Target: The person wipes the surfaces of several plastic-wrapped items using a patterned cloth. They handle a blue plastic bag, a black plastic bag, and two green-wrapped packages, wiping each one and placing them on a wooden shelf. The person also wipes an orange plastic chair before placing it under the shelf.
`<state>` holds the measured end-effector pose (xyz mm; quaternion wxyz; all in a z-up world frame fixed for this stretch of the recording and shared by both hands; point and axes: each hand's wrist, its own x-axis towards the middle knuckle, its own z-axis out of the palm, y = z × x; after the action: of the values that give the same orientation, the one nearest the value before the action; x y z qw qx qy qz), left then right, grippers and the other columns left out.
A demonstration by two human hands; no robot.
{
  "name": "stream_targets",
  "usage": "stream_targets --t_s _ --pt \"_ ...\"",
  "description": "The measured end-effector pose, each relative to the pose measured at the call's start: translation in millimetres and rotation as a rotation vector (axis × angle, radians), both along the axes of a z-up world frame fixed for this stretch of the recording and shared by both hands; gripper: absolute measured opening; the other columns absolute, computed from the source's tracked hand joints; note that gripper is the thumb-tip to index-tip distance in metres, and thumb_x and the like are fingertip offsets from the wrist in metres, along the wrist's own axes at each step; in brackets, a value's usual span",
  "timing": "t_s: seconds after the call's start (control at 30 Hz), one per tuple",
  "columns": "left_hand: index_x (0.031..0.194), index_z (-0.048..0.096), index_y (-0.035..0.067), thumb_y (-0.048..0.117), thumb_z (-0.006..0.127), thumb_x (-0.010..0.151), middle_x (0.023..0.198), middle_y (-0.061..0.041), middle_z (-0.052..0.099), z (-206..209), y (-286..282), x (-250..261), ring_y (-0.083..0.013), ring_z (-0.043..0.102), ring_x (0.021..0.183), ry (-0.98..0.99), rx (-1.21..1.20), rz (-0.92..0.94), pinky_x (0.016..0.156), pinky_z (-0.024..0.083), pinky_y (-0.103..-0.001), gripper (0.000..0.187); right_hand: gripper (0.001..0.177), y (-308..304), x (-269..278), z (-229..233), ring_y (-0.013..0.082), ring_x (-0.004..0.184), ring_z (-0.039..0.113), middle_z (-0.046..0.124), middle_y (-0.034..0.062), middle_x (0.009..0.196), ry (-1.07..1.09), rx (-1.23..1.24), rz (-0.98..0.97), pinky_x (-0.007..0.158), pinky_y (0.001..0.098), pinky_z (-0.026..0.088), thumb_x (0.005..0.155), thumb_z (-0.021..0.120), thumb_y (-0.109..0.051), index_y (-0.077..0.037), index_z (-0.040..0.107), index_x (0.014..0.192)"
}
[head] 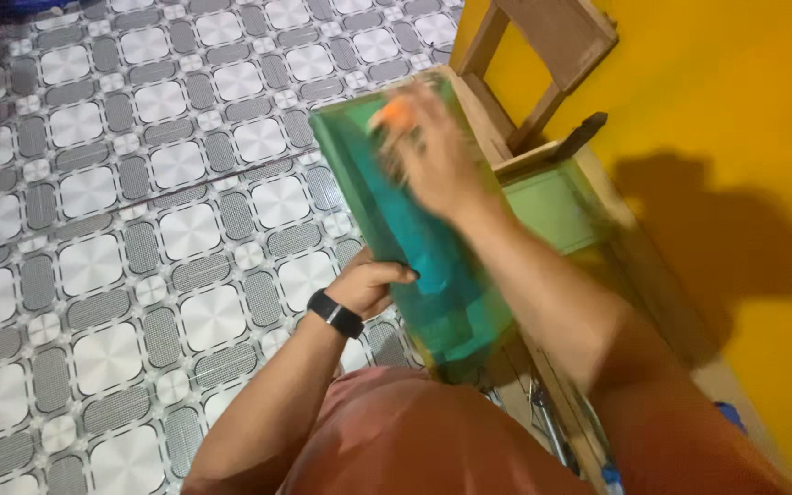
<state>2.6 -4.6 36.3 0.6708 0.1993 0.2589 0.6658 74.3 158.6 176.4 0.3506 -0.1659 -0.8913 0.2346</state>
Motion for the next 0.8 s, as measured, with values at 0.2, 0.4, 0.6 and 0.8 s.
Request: stream_targets --t_s 0.2,0.4,0.6,0.8 --pt "0.136 0.055 -0.001 -0.016 0.064 0.079 0.123 -0.016 0.067 -9 3 3 -0.0277 0.068 0.11 -0.017 0.038 0.053 0.095 0.055 -0.043 0.059 0.032 -30 4 7 0.0377 0.134 0.053 0.063 0.01 0.137 0.019 0.428 0.368 0.116 0.047 0.042 0.089 0.069 -0.018 -0.017 0.069 0.121" --pt "0.134 0.058 -0.006 -0.008 0.066 0.081 0.121 -0.018 0.069 8 -13 4 -0.0295 0.068 0.111 -0.029 0.097 -0.049 0.101 0.055 -0.043 0.054 0.036 82 26 -20 0.0342 0.131 0.058 0.059 0.0174 0.143 0.072 0.001 0.033 0.11 0.0392 0.044 0.099 0.064 -0.007 -0.003 0.061 0.135" --pt "0.131 0.059 -0.005 -0.008 0.066 0.078 0.119 -0.017 0.069 14 -29 -1 -0.0311 0.068 0.11 -0.029 0.057 0.054 0.099 0.055 -0.046 0.053 0.036 64 110 -130 0.0115 0.106 0.066 0.069 0.0079 0.126 0.018 -0.727 0.019 0.088 0.0264 0.053 0.105 0.044 -0.009 -0.011 0.059 0.138" --pt "0.133 0.056 0.0 -0.009 0.063 0.076 0.116 -0.014 0.07 15 -30 -8 -0.0289 0.067 0.108 0.056 -0.04 0.218 0.097 0.055 -0.044 0.058 0.039 54 184 -130 0.0219 0.095 0.073 0.074 0.0138 0.114 -0.467 -0.454 -0.417 0.083 0.0315 0.056 0.099 0.056 -0.004 -0.012 0.064 0.137"
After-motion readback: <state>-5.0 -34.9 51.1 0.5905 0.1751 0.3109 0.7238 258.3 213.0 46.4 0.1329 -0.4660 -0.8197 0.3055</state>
